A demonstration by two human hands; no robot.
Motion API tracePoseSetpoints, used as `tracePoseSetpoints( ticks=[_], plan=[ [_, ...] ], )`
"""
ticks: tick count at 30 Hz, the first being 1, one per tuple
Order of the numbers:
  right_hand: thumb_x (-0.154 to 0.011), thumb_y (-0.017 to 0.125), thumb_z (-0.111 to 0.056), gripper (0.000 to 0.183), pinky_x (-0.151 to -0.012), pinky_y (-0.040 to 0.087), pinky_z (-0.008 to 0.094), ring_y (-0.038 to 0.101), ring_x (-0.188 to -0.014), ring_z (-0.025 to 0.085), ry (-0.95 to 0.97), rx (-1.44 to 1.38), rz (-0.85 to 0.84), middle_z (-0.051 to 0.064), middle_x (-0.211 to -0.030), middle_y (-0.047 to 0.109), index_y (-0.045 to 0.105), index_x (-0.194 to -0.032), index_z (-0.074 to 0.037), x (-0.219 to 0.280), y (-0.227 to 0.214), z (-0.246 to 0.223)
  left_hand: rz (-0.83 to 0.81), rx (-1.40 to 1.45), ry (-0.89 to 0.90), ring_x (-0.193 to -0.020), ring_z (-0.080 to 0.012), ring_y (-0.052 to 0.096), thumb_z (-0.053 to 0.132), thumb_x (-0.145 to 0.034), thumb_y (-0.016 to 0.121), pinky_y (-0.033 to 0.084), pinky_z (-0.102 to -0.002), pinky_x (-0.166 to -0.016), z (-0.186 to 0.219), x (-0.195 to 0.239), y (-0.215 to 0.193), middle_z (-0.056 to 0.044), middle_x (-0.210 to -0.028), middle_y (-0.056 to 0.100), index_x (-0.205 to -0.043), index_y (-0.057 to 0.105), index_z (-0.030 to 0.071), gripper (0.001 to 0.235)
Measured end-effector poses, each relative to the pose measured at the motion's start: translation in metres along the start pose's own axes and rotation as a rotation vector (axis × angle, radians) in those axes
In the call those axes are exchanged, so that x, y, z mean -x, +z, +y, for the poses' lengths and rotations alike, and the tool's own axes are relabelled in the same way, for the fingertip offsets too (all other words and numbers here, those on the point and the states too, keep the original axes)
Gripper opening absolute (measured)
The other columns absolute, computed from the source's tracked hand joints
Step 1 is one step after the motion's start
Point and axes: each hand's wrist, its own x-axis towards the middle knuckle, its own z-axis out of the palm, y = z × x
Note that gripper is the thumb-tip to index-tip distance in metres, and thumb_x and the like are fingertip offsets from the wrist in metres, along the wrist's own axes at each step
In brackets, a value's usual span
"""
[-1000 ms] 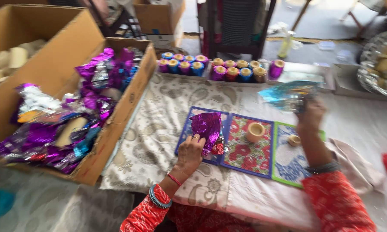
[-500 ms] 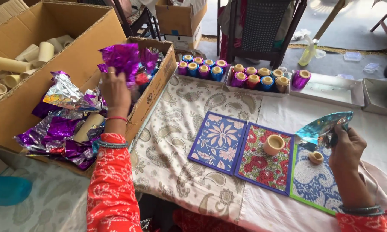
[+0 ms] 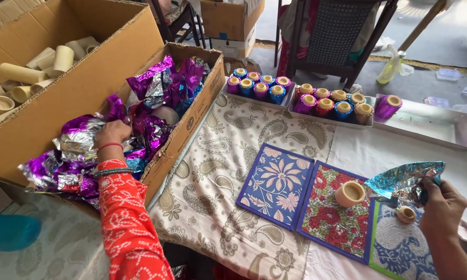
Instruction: The person sits at a table and wraps small beige cups with shiny metallic foil. They wipe the cups with a cloth, pick up foil sheets from a box, and wrap the cups by hand, placing the finished items into a tray.
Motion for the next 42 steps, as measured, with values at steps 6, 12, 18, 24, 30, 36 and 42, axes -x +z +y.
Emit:
tracePoseSetpoints(
  ticks=[6,12,18,24,30,36,42],
  plan=[
    [-0.116,0.064,-0.004,0.014,-0.072,0.044,0.019,0.057,-0.078,0.003,-0.032,0.176,-0.007,0.003,-0.093,0.068,0.069,-0.108,0.007,0.001,-0.01,0.026,-0.133,0.495,-0.04,-0.136,-0.0422,0.049,0.058,-0.107,0.043,0.036,-0.057,-0.114,-0.019,-0.057,0.025,-0.026,-0.151,0.048,-0.14,0.056,0.003,0.065],
    [-0.114,0.062,-0.004,0.013,-0.074,0.045,0.02,0.058,-0.079,0.002,-0.055,0.202,-0.013,0.002,-0.092,0.068,0.071,-0.11,0.006,0.002,0.0,0.009,0.468,-0.329,0.035,-0.146,-0.0271,0.054,0.026,-0.101,0.07,0.035,-0.053,-0.126,0.01,-0.042,0.034,-0.006,-0.15,0.061,-0.112,0.081,0.018,0.018],
    [-0.116,0.064,-0.006,0.015,-0.069,0.043,0.019,0.056,-0.077,0.002,-0.057,0.214,-0.022,0.002,-0.09,0.068,0.07,-0.108,0.006,0.004,0.002,0.015,0.507,0.128,0.03,-0.122,-0.0385,0.059,0.028,-0.082,0.076,0.042,-0.059,-0.102,0.011,0.016,-0.015,-0.012,-0.142,0.057,-0.131,0.065,0.013,0.053],
    [-0.115,0.064,-0.008,0.015,-0.068,0.044,0.019,0.057,-0.077,0.002,-0.064,0.262,-0.044,0.0,-0.088,0.068,0.071,-0.11,0.005,0.014,0.018,-0.009,0.364,0.288,0.209,-0.115,-0.0452,0.065,0.041,-0.107,0.057,0.052,-0.055,-0.1,-0.008,0.091,-0.088,-0.024,-0.124,0.071,-0.128,0.073,0.012,0.04],
    [-0.114,0.066,-0.013,0.018,-0.048,0.037,0.023,0.048,-0.062,0.002,-0.013,0.302,-0.036,-0.001,-0.076,0.061,0.071,-0.107,0.003,0.024,0.026,-0.019,0.524,0.288,0.347,-0.122,-0.0388,0.064,0.034,-0.109,0.052,0.051,-0.052,-0.104,-0.018,0.142,-0.097,-0.018,-0.137,0.067,-0.133,0.07,0.011,0.037],
    [-0.114,0.066,-0.013,0.019,-0.049,0.034,0.021,0.048,-0.058,0.0,-0.129,0.394,-0.054,0.0,-0.073,0.061,0.071,-0.106,0.003,0.024,0.026,-0.015,0.528,0.128,0.31,-0.133,-0.0362,0.051,0.036,-0.101,0.058,0.042,-0.052,-0.106,-0.022,0.086,-0.065,-0.015,-0.153,0.049,-0.146,0.057,0.016,0.049],
    [-0.113,0.066,-0.014,0.019,-0.045,0.033,0.024,0.048,-0.055,0.005,-0.033,0.393,-0.037,0.003,-0.07,0.061,0.071,-0.108,0.003,0.024,0.026,-0.013,0.616,0.123,0.413,-0.131,-0.0345,0.056,0.031,-0.104,0.061,0.045,-0.049,-0.109,-0.026,0.124,-0.079,-0.015,-0.149,0.056,-0.144,0.062,0.012,0.044]
  ],
)
